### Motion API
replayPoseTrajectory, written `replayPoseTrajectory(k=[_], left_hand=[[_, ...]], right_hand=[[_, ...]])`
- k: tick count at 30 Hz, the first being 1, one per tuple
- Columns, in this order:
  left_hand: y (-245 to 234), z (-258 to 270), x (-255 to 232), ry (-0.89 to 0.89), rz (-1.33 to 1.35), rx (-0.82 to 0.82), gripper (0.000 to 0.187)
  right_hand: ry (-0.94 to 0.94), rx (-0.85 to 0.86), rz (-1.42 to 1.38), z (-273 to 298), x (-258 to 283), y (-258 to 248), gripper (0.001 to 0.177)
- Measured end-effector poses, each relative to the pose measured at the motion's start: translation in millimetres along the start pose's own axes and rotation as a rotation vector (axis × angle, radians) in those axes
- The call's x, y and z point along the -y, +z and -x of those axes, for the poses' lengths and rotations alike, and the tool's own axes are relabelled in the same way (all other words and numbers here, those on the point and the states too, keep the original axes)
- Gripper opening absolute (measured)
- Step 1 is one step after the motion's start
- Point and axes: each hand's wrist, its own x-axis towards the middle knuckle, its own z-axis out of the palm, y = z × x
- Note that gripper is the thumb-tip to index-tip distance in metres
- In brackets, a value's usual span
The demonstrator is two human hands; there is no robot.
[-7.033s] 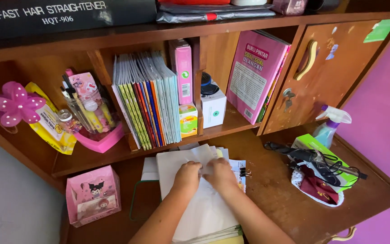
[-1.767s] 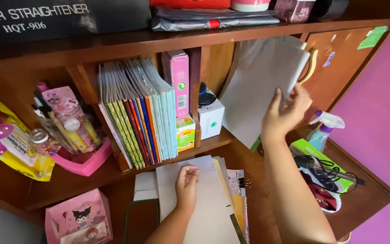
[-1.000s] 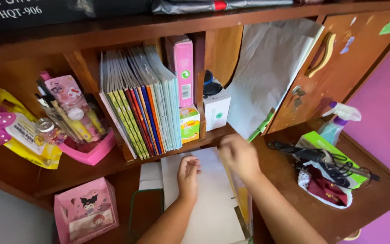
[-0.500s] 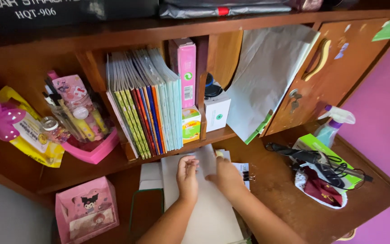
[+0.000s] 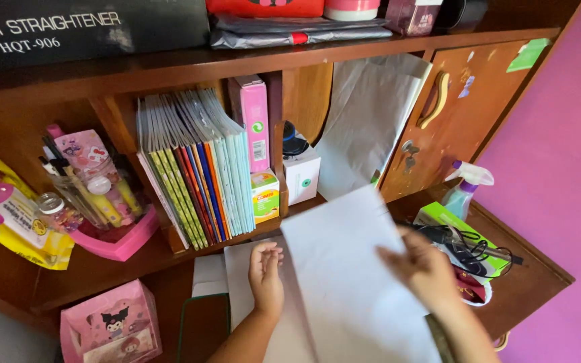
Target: Organizing various books, papers, and miscellaneous containers on a wooden bookshelf.
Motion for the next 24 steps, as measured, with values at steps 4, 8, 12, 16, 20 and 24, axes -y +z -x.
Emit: replayPoseTrajectory(k=[4,8,12,16,20,24], left_hand=[[-7.9,-2.2,22.0,-0.02,0.084,0.005,0.014],[-9.8,-4.1,25.6,0.013,0.061,0.037,0.013],[-10.3,-6.1,32.4,-0.041,0.029,0.012,0.014],[-11.7,-7.1,31.0,-0.038,0.03,0.035,0.014],[-12.8,-9.6,30.0,-0.042,0.012,0.052,0.014],[-11.3,-11.7,26.7,-0.097,-0.015,0.045,0.012]], right_hand=[[-0.042,-0.204,0.085,-10.2,40.6,-27.2,0.033],[-0.409,-0.44,0.002,-47.5,48.0,-23.1,0.039],[-0.795,-0.705,0.065,-83.6,64.7,21.4,0.033],[-0.626,-0.911,0.087,-113.7,49.5,56.2,0.033],[-0.896,-0.913,0.177,-134.5,30.1,75.2,0.046],[-0.802,-0.85,0.334,-138.4,15.8,80.5,0.076]])
